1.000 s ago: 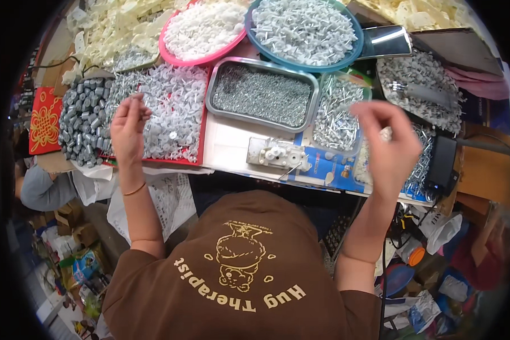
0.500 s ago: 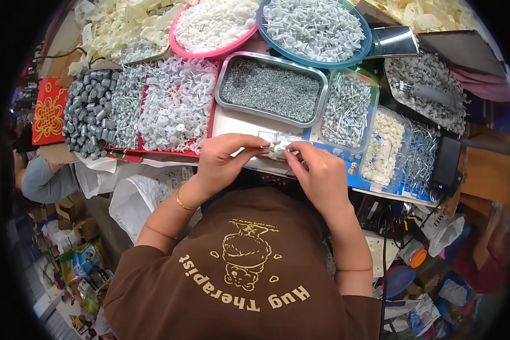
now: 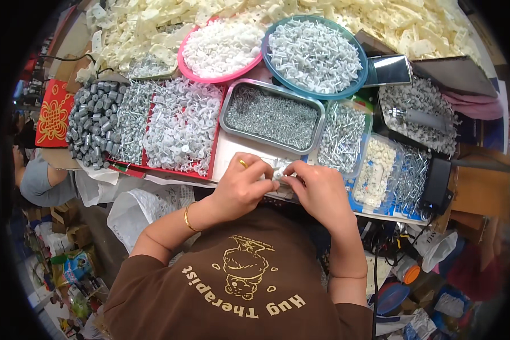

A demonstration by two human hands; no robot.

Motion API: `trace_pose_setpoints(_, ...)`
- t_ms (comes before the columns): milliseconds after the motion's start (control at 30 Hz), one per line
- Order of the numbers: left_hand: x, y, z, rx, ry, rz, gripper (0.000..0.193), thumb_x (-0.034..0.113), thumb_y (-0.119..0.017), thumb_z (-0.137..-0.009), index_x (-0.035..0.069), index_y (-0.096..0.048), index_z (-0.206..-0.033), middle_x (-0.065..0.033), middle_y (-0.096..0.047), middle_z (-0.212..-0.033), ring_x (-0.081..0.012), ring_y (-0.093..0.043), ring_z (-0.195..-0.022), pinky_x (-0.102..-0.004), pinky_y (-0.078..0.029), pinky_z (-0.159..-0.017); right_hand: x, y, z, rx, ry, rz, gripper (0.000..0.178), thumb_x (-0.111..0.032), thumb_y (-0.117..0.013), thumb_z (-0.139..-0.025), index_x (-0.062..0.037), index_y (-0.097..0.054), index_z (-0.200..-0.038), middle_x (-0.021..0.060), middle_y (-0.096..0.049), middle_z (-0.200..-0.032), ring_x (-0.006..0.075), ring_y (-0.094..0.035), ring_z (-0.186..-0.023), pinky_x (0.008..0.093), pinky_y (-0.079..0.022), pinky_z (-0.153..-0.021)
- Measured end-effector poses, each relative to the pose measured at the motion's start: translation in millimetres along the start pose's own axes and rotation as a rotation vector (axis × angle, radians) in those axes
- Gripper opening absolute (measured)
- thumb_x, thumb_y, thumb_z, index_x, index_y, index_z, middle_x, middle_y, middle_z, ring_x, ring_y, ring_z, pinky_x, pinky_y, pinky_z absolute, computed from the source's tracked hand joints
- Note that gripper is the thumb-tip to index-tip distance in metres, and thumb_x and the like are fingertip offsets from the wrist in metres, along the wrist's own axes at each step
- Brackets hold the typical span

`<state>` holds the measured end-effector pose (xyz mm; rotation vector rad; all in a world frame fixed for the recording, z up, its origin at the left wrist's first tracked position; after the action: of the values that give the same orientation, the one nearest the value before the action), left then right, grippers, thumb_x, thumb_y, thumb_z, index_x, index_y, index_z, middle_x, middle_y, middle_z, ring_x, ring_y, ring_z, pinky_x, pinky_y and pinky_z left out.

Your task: Assembling small plastic components onto a base plate and using a pneumatic assembly tool.

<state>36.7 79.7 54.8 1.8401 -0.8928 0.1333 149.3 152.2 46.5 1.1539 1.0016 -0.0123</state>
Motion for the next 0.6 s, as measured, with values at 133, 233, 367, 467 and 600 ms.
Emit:
trace_pose_setpoints(133, -1, -1, -5, 0.008, -0.045, 0.048, 0.015, 0.007, -0.073, -0.071, 0.007, -0.062, -0.082, -0.0053, -0.06, -0.09, -0.0259, -0.057, -0.087, -0.0405, -0.043, -0.082, -7, 1, -15, -0.153, 0.029, 0.058, 0.014, -0.018, -0.078, -0.083, -0.0076, -0.073, -0.091, 0.0138, -0.067, -0.068, 0.0292, -0.067, -0.061, 0.0336, -0.05, -0.056)
trace_pose_setpoints(233, -23, -4, 1, 0.025, 0.084, 0.076, 0.018, 0.008, -0.076, -0.073, 0.007, -0.059, -0.079, -0.0064, -0.059, -0.089, -0.0271, -0.056, -0.084, -0.0407, -0.042, -0.08, -10, 5, -24, -0.267, 0.087, 0.08, 0.015, -0.019, -0.079, -0.081, -0.0073, -0.074, -0.09, 0.0133, -0.067, -0.066, 0.0288, -0.067, -0.061, 0.0332, -0.049, -0.055)
trace_pose_setpoints(367, -33, 1, 7, -0.018, 0.233, 0.252, 0.021, 0.014, -0.077, -0.078, 0.006, -0.064, -0.092, -0.0076, -0.058, -0.094, -0.0293, -0.056, -0.092, -0.0402, -0.042, -0.085, -23, 55, -74, 0.068, 0.146, 0.011, 0.02, -0.021, -0.077, -0.085, -0.0035, -0.074, -0.093, 0.013, -0.069, -0.069, 0.0242, -0.068, -0.061, 0.0318, -0.051, -0.059)
trace_pose_setpoints(467, -35, 22, 7, 0.058, 0.275, 0.27, 0.026, 0.014, -0.081, -0.078, 0.006, -0.069, -0.099, -0.0074, -0.063, -0.096, -0.0279, -0.059, -0.091, -0.0387, -0.044, -0.083, 6, 88, -160, 0.449, 0.168, 0.077, 0.024, -0.024, -0.07, -0.091, -0.0043, -0.073, -0.105, 0.0149, -0.073, -0.095, 0.0267, -0.069, -0.086, 0.0352, -0.051, -0.078)
trace_pose_setpoints(600, -54, 39, 7, 0.103, 0.324, 0.296, 0.019, 0.01, -0.081, -0.08, 0.007, -0.073, -0.097, -0.0066, -0.069, -0.094, -0.0245, -0.062, -0.089, -0.0352, -0.047, -0.08, 44, 83, -261, 0.697, 0.333, 0.451, 0.033, -0.031, -0.064, -0.095, -0.0123, -0.07, -0.12, 0.0139, -0.071, -0.114, 0.0307, -0.065, -0.105, 0.0452, -0.044, -0.097)
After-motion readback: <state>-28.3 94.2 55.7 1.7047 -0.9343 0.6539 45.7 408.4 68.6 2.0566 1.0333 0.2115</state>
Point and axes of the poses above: each hand's wrist, its own z-axis away from the middle knuckle, its own y-axis out of the back of the hand, x = y × z, the point moved 9 cm from there along -z, towards the middle knuckle
